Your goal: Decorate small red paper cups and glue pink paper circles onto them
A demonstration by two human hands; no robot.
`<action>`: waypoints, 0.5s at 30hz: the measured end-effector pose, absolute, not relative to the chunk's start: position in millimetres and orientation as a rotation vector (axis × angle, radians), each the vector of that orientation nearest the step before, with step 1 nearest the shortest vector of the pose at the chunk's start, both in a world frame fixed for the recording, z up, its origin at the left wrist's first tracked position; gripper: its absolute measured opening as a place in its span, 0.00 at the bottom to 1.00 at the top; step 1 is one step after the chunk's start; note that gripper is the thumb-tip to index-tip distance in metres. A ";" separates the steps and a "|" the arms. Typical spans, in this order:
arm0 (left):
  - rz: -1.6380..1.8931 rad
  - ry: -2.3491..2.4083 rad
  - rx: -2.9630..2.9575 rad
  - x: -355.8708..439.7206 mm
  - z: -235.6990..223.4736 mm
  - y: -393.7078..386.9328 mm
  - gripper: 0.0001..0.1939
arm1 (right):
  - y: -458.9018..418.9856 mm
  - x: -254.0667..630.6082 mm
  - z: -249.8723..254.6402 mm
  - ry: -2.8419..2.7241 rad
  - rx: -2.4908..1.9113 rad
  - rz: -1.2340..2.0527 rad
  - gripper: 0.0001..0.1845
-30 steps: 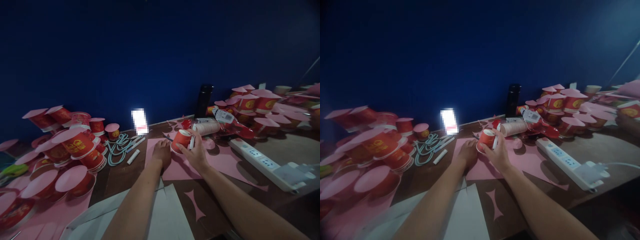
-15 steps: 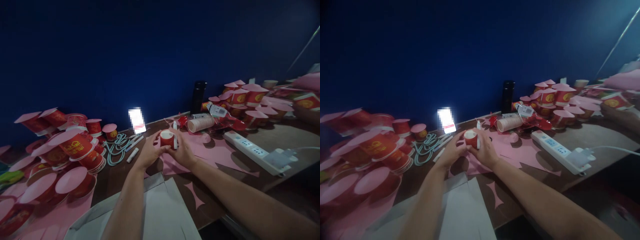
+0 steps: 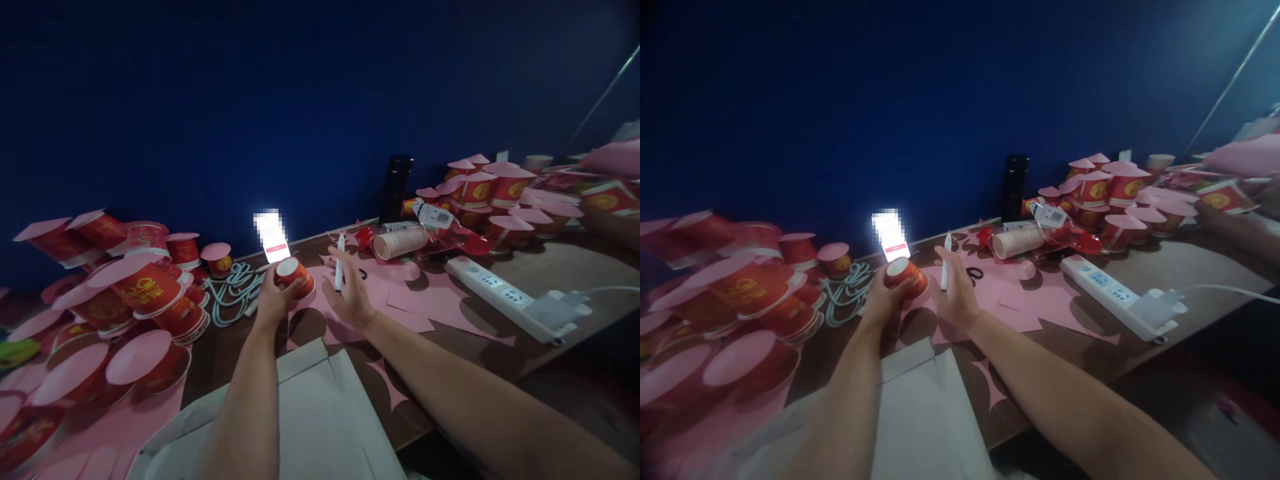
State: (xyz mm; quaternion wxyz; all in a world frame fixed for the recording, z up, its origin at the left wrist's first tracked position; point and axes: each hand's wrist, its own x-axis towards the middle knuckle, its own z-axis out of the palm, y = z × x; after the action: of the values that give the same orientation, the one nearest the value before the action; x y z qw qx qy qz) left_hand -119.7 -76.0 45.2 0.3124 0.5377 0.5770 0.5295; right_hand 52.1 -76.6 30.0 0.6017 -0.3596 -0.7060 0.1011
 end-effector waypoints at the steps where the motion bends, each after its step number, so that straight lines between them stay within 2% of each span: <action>1: 1.397 1.514 1.430 -118.5 42.8 -74.6 0.29 | -76.4 53.9 23.2 -1.648 -0.856 0.216 0.28; 9: 1.302 1.462 1.522 -119.6 25.2 -66.0 0.33 | -71.5 64.9 14.5 -1.600 -0.902 0.225 0.26; 15: 1.272 1.510 1.575 -120.1 24.0 -67.7 0.32 | -71.4 63.5 16.3 -1.618 -0.902 0.218 0.26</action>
State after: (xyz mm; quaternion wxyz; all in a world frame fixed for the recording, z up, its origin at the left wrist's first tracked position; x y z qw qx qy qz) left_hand -120.1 -67.7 24.0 0.3034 0.5942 0.5696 0.4800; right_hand 63.5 -71.4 16.3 0.5958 -0.3883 -0.6968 0.0938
